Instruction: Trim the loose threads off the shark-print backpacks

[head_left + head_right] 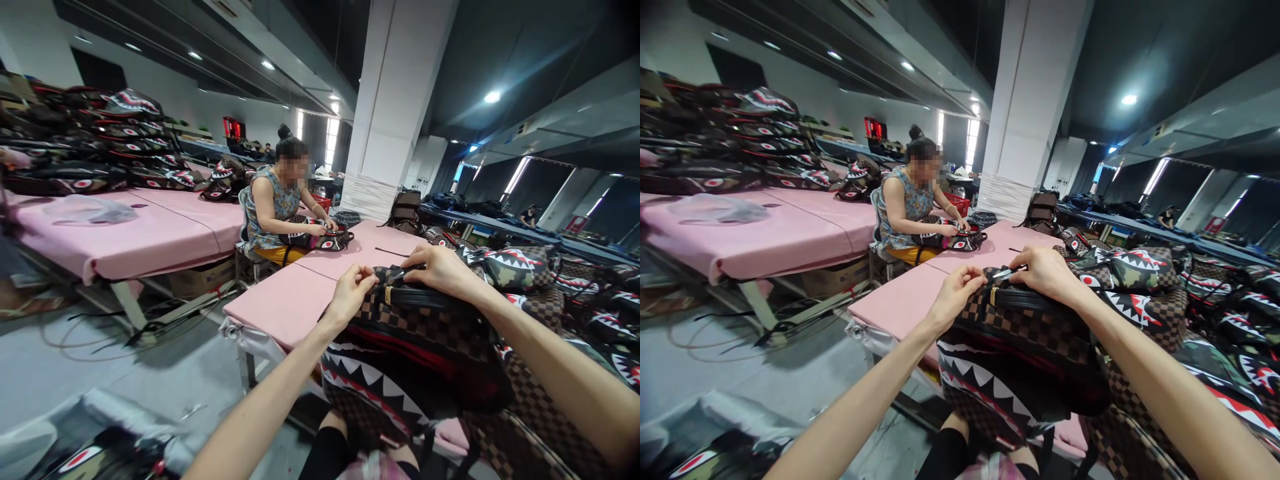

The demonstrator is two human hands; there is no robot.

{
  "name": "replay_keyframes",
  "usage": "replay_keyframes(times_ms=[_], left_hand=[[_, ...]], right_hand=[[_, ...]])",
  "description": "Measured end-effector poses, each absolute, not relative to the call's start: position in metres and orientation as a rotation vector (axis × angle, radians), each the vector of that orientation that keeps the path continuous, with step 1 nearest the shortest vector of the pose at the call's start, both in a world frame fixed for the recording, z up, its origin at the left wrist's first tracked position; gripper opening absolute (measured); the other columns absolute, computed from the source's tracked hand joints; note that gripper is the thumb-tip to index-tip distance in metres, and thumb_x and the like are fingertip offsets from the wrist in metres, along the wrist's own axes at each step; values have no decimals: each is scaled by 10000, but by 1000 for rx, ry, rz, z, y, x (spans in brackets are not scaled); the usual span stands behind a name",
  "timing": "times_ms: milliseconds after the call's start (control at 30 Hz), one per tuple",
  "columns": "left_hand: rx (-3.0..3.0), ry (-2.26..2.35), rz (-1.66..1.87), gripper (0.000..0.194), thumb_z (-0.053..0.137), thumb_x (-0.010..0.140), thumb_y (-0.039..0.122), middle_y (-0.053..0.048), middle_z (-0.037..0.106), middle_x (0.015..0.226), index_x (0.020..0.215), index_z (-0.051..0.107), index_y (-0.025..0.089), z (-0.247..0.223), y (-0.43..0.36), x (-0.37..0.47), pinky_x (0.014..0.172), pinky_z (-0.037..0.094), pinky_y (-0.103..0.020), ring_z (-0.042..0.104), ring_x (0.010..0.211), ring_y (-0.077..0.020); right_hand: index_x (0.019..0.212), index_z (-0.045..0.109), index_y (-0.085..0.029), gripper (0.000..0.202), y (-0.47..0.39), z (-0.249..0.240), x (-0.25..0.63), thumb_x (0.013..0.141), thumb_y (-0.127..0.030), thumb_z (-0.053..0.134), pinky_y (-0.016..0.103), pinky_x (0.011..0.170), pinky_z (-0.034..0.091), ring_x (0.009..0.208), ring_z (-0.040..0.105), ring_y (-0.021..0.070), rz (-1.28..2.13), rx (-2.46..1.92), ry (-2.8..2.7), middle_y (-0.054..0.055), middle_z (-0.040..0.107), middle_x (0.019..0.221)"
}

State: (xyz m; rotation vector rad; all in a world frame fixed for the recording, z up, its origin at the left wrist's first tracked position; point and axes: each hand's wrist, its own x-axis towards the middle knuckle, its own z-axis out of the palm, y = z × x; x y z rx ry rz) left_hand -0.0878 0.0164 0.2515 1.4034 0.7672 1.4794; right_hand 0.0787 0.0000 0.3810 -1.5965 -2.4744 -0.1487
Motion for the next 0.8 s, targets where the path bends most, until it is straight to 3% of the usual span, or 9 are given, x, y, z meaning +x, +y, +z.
replay_keyframes(times_ms=[100,300,500,800], left_hand=[[1435,779,1445,257,566,718,270,-48,577,874,914,505,115,255,16,-87,732,414,-228,543,810,-121],[1370,918,1511,187,637,626,235,1,536,662,717,540,104,257,21,-82,608,372,-203,470,609,-76],[956,617,1453,405,737,521,227,21,523,653,774,451,94,254,18,-87,568,360,-170,469,574,-48],[902,509,1497,459,752,526,183,45,494,625,787,381,113,251,16,-86,581,356,-135,454,580,-29]], right_hand=[[909,706,-250,198,1,381,77,734,-298,628,230,718,355,824,548,130,-140,-1589,-2497,-12,627,900],[903,710,-228,198,2,380,72,735,-300,635,234,684,341,823,545,143,-208,-1560,-2543,8,629,896],[912,709,-231,204,6,376,66,733,-303,642,238,645,326,785,539,142,-267,-1434,-2664,18,623,857],[788,698,-162,99,2,379,43,733,-185,619,273,675,300,838,534,171,-524,-1314,-2869,42,628,825]])
